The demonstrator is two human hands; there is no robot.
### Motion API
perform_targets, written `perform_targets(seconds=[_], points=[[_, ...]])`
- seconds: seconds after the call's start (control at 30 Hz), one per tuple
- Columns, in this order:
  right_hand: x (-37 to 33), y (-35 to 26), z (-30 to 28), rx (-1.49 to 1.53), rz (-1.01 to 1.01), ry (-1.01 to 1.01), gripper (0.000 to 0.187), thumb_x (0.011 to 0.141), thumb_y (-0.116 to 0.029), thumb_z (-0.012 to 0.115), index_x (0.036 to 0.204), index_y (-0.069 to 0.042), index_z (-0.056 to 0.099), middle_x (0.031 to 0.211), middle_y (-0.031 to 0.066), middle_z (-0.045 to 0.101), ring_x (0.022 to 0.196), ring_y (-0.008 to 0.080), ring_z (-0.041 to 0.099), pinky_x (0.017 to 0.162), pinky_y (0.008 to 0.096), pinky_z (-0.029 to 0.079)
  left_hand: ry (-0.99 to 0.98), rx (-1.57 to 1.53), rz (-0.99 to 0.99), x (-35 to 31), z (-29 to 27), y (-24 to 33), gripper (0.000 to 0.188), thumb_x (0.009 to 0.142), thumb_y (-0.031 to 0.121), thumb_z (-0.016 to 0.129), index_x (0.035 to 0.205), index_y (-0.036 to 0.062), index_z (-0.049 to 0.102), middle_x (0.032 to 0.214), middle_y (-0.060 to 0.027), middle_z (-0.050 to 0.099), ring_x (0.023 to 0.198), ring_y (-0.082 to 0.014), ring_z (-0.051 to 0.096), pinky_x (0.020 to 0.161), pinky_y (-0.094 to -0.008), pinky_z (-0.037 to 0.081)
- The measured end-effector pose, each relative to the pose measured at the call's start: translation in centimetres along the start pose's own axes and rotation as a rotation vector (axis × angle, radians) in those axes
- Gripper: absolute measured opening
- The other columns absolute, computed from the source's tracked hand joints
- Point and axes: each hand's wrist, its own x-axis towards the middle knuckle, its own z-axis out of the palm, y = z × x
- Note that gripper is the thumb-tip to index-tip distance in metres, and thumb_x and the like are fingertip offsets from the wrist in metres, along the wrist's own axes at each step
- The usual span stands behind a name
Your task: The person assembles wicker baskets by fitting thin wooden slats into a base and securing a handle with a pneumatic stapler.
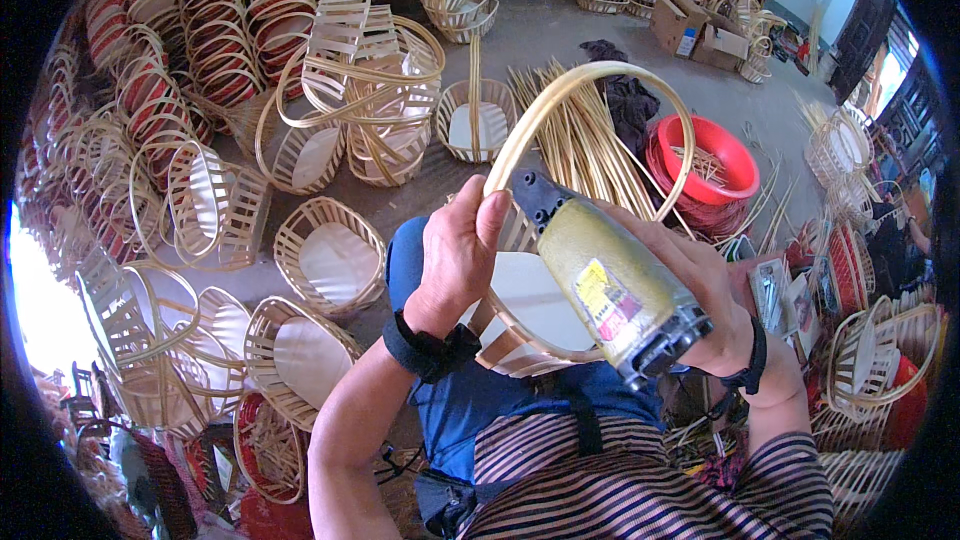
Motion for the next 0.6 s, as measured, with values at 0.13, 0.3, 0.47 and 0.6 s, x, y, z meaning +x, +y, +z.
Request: perform_targets(seconds=[0.13, 0.3, 0.47, 0.6], points=[[-2.0, -0.5, -1.5, 0.088, 0.112, 0.056, 0.049, 0.067, -0.015, 0.062, 0.110, -0.001, 0.043, 0.104, 0.0151, 0.051, 0.090, 0.0251, 0.054, 0.077, 0.0306, 0.042, 0.093, 0.012, 0.053, 0.4, -1.1, -1.1, 0.023, 0.083, 0.024, 0.041, 0.077, 0.0019, 0.044, 0.059, -0.0155, 0.044, 0.051, -0.0307, 0.043, 0.047, -0.0317, 0.035], [-6.5, 3.8, -3.4, -0.101, 0.489, 0.254, 0.024, 0.070, -0.012, 0.057, 0.093, -0.004, 0.055, 0.084, 0.0096, 0.059, 0.071, 0.0186, 0.056, 0.065, 0.0305, 0.044, 0.035, 0.180, 0.394, -2.3, -4.6, -4.4, 0.037, 0.082, 0.032, 0.031, 0.068, 0.0028, 0.050, 0.070, -0.0091, 0.049, 0.077, -0.0254, 0.046, 0.074, -0.0357, 0.034], [-13.4, 12.1, -3.4, 0.237, 1.091, 0.463, 0.007, 0.072, -0.009, 0.053, 0.075, -0.003, 0.052, 0.058, 0.0027, 0.049, 0.045, 0.0099, 0.046, 0.039, 0.0229, 0.036, 0.044, 0.147, 0.355, -2.8, -6.4, -4.1, 0.048, 0.083, 0.041, 0.026, 0.055, 0.0069, 0.044, 0.064, -0.0071, 0.046, 0.073, -0.0220, 0.044, 0.074, -0.0362, 0.034], [-21.3, 18.4, -3.1, 0.469, 1.260, 0.743, 0.008, 0.072, -0.009, 0.053, 0.073, -0.001, 0.052, 0.052, 0.0046, 0.048, 0.041, 0.0136, 0.045, 0.038, 0.0256, 0.037, 0.096, 0.025, 0.016, -1.2, -5.8, -0.9, 0.039, 0.084, 0.031, 0.037, 0.055, 0.0053, 0.043, 0.057, -0.0005, 0.041, 0.058, -0.0100, 0.036, 0.057, -0.0241, 0.030]])
